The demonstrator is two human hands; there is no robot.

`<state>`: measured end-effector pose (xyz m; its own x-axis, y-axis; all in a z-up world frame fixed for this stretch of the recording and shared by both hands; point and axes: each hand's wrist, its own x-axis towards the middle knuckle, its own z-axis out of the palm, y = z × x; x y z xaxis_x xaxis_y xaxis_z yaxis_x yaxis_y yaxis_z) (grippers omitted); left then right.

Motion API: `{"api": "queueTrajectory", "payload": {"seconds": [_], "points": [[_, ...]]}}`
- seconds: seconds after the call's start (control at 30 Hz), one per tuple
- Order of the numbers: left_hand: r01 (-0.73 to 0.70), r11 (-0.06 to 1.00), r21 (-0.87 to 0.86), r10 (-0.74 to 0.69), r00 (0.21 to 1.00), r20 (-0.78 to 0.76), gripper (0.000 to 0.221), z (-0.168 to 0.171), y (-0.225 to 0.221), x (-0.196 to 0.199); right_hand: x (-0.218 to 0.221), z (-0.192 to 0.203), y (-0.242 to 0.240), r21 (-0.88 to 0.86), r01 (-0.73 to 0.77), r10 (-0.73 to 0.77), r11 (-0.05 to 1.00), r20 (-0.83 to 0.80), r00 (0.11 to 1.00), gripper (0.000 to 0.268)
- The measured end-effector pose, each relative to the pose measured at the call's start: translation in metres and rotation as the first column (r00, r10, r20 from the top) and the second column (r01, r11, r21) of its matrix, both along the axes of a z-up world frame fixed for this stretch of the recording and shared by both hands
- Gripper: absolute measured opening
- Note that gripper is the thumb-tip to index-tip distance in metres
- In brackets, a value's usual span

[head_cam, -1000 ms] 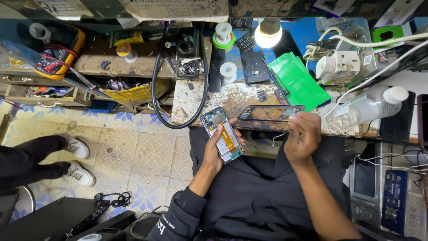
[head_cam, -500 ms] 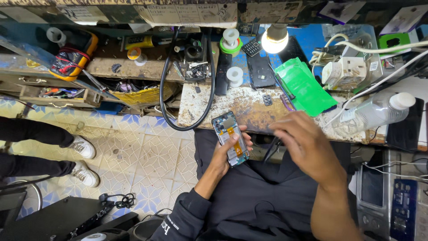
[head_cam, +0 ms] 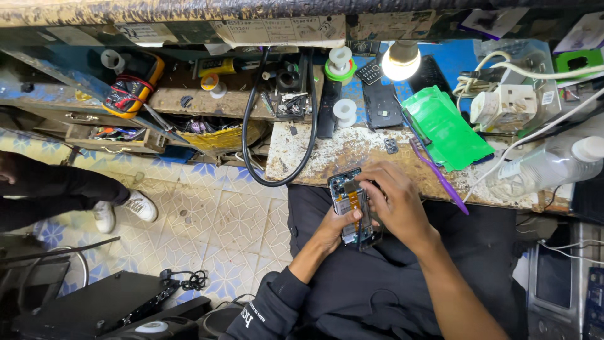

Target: The person holds a disassembled smartphone and uses a green screwdriver to remove screws from the internal frame. They then detach the screen assembly and inspect the internal components.

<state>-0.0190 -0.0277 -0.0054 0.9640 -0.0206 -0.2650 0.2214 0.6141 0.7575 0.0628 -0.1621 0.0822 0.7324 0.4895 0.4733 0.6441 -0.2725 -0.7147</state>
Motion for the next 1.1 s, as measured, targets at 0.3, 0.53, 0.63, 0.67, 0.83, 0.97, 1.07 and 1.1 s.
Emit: {"api": "queueTrajectory", "payload": {"seconds": [0.3, 0.53, 0.63, 0.67, 0.83, 0.97, 1.07, 1.1], "points": [[-0.116, 0.989, -0.088, 0.113, 0.993, -0.038, 0.058, -0.036, 0.001, 0.008, -0.012, -0.004, 0.015, 0.247, 0.127, -0.144, 0.961, 0.051, 0.988, 0.017], [-0.151, 0.958, -0.245, 0.180, 0.979, 0.100, 0.062, 0.012, 0.014, 0.016, -0.019, -0.022, 0.018, 0.331, 0.210, -0.213, 0.920, -0.029, 0.977, 0.018], [-0.189, 0.941, -0.280, 0.231, 0.965, 0.122, 0.061, -0.004, 0.019, 0.018, -0.019, -0.027, 0.021, 0.426, 0.149, -0.082, 0.892, -0.171, 0.982, 0.019], [-0.223, 0.938, -0.264, 0.254, 0.963, 0.091, 0.056, -0.017, 0.022, 0.018, -0.021, -0.025, 0.024, 0.423, 0.141, -0.060, 0.895, -0.198, 0.978, 0.018], [-0.292, 0.922, -0.255, 0.314, 0.948, 0.049, 0.044, 0.002, 0.020, 0.018, -0.032, -0.025, 0.031, 0.344, 0.145, -0.047, 0.928, -0.278, 0.959, 0.020], [-0.329, 0.906, -0.266, 0.360, 0.930, 0.076, 0.032, 0.059, 0.013, 0.019, -0.040, -0.035, 0.037, 0.367, 0.125, 0.043, 0.922, -0.416, 0.908, 0.023], [-0.342, 0.904, -0.256, 0.372, 0.925, 0.078, 0.033, 0.073, 0.011, 0.019, -0.043, -0.040, 0.038, 0.406, 0.128, 0.084, 0.905, -0.465, 0.882, 0.030], [-0.352, 0.906, -0.234, 0.380, 0.921, 0.083, 0.037, 0.087, 0.008, 0.019, -0.044, -0.040, 0.038, 0.422, 0.116, 0.106, 0.899, -0.467, 0.878, 0.031]]}}
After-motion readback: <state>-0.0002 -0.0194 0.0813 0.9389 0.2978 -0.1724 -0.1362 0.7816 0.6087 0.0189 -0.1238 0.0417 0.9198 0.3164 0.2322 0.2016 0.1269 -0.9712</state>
